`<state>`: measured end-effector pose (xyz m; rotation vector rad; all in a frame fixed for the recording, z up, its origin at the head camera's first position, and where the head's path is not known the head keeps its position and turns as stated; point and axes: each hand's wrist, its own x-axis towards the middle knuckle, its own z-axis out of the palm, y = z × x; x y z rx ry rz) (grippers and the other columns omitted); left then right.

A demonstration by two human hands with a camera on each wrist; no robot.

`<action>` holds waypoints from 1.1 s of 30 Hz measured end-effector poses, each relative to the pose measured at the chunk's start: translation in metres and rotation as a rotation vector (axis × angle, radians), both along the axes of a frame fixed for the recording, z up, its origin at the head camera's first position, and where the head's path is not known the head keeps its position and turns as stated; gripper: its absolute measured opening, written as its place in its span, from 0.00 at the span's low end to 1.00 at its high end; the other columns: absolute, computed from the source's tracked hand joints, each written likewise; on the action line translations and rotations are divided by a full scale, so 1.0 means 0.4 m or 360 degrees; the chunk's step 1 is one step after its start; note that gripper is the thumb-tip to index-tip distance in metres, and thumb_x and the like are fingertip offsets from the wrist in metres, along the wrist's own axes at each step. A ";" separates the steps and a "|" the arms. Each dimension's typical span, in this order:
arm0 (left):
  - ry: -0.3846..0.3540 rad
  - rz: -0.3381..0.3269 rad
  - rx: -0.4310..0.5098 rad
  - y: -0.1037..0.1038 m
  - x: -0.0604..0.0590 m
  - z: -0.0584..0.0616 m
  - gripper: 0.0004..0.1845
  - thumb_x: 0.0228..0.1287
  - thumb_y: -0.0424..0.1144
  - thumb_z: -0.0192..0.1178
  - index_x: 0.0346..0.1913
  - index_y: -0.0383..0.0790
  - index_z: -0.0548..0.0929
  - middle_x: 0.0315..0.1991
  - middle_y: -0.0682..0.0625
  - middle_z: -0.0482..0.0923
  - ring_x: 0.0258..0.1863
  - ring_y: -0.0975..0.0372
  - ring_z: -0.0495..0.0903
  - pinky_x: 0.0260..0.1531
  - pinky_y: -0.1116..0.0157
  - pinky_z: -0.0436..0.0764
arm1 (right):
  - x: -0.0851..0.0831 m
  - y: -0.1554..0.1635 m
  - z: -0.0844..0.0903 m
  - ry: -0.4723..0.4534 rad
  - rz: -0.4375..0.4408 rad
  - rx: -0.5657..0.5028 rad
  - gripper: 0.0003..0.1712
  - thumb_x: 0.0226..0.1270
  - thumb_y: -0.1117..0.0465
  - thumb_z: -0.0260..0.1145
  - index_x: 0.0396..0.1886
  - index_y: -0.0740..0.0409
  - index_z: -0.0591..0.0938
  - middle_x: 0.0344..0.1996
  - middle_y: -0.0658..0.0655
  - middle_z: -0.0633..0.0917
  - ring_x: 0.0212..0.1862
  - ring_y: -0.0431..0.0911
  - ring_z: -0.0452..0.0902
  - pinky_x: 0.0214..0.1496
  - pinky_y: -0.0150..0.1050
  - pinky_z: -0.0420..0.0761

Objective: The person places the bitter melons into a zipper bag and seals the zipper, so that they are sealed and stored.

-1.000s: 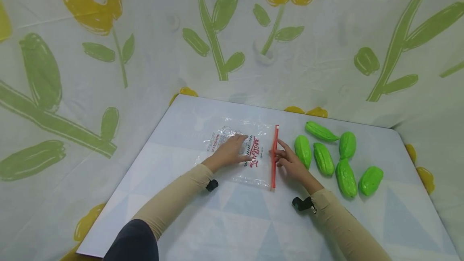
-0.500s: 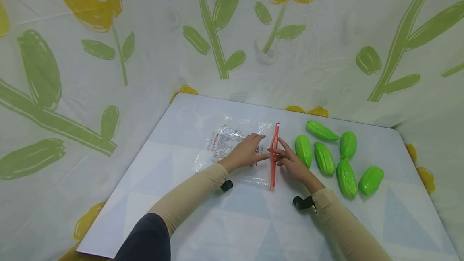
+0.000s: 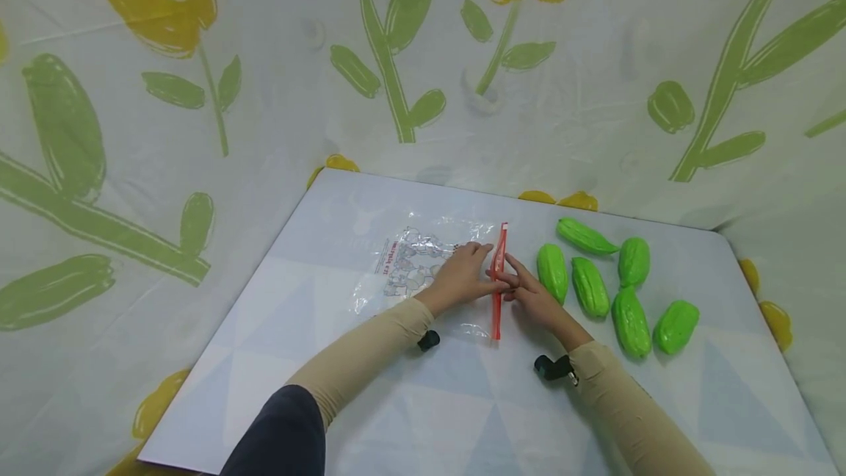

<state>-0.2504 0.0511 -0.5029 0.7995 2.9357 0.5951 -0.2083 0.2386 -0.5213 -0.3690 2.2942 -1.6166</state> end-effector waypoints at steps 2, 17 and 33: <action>-0.0001 0.0004 0.0007 0.005 0.003 0.004 0.46 0.51 0.68 0.58 0.69 0.48 0.62 0.58 0.49 0.68 0.54 0.60 0.71 0.53 0.63 0.75 | 0.001 -0.001 0.004 -0.0040 -0.0022 0.0020 0.37 0.68 0.70 0.40 0.74 0.45 0.46 0.64 0.54 0.71 0.53 0.51 0.73 0.56 0.46 0.73; -0.0014 0.0018 -0.0038 0.005 0.008 0.003 0.46 0.50 0.64 0.61 0.70 0.48 0.60 0.58 0.48 0.69 0.54 0.59 0.71 0.51 0.61 0.76 | 0.028 -0.027 0.077 -0.0054 0.0037 -0.0097 0.35 0.69 0.75 0.41 0.74 0.58 0.44 0.63 0.69 0.68 0.59 0.61 0.69 0.58 0.60 0.68; -0.0051 0.0000 -0.0059 -0.005 0.009 -0.004 0.45 0.52 0.56 0.64 0.71 0.51 0.56 0.57 0.49 0.68 0.50 0.61 0.70 0.47 0.63 0.77 | -0.014 -0.004 -0.027 0.0292 -0.0392 0.0462 0.28 0.66 0.55 0.61 0.65 0.48 0.67 0.49 0.52 0.78 0.44 0.46 0.74 0.45 0.41 0.78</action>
